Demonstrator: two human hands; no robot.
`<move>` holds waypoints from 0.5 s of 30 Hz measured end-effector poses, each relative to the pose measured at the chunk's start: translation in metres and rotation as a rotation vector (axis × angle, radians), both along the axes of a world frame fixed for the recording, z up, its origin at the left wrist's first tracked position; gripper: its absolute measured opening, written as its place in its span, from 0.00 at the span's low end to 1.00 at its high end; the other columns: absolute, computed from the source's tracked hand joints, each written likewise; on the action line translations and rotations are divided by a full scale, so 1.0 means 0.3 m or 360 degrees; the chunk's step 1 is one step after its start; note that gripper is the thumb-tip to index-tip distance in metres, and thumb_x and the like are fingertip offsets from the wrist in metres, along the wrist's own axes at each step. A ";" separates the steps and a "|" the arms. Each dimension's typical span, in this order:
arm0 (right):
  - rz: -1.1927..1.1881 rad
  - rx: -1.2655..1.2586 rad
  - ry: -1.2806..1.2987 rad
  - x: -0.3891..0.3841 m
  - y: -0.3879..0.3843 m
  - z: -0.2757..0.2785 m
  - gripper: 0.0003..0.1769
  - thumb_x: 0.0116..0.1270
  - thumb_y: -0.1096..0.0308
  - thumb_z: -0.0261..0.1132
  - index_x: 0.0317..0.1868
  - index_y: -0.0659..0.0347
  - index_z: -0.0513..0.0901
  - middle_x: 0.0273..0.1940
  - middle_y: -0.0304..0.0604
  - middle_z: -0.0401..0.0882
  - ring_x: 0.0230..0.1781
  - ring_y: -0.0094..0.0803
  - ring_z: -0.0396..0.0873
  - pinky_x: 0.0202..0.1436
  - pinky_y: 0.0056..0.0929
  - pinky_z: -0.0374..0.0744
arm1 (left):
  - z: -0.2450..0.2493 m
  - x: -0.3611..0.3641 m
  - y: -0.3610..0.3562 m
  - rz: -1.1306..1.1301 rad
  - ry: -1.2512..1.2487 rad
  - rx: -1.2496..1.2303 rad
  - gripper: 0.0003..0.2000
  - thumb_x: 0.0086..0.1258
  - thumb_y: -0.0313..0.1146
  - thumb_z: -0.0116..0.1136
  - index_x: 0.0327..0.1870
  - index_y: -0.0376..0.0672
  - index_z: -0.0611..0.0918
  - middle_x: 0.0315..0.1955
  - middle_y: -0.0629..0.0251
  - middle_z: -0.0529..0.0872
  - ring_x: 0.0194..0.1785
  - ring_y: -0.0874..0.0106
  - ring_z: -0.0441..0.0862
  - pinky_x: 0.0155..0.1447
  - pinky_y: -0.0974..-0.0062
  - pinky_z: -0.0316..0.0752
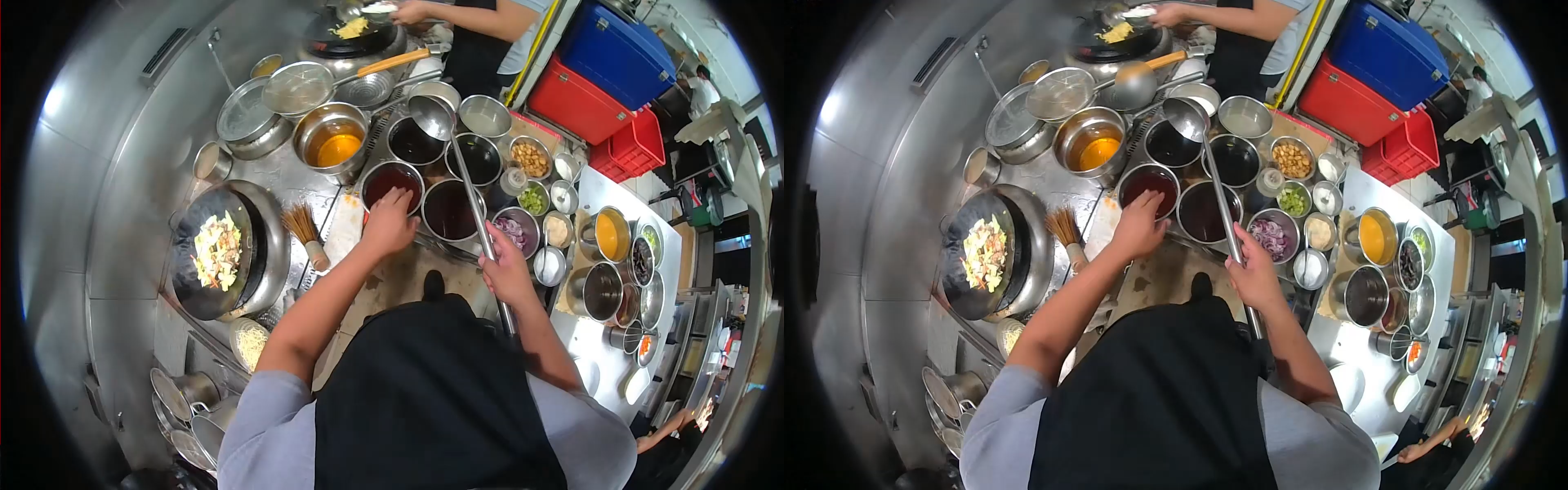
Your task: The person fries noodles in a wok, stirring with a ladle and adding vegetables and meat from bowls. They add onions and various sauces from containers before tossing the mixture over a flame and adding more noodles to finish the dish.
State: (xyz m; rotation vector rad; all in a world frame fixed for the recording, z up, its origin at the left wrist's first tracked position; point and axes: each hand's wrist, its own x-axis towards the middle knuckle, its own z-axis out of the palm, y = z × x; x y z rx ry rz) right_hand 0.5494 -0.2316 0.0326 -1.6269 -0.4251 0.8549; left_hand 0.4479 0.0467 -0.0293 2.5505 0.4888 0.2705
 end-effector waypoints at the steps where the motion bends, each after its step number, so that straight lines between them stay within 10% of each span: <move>1: 0.0001 -0.0006 0.0017 0.035 -0.001 -0.038 0.43 0.74 0.84 0.61 0.88 0.53 0.62 0.33 0.35 0.75 0.18 0.18 0.70 0.18 0.22 0.69 | -0.029 0.068 0.001 -0.0017 0.0066 0.0194 0.33 0.74 0.39 0.68 0.76 0.34 0.75 0.75 0.46 0.77 0.81 0.48 0.72 0.81 0.43 0.67; 15: 0.0257 -0.0020 0.0538 0.256 0.046 -0.110 0.42 0.75 0.83 0.62 0.87 0.56 0.61 0.35 0.38 0.76 0.18 0.21 0.71 0.18 0.25 0.71 | -0.171 0.340 0.088 0.0159 0.0686 0.0435 0.39 0.84 0.56 0.50 0.86 0.38 0.65 0.88 0.56 0.61 0.91 0.48 0.49 0.86 0.24 0.40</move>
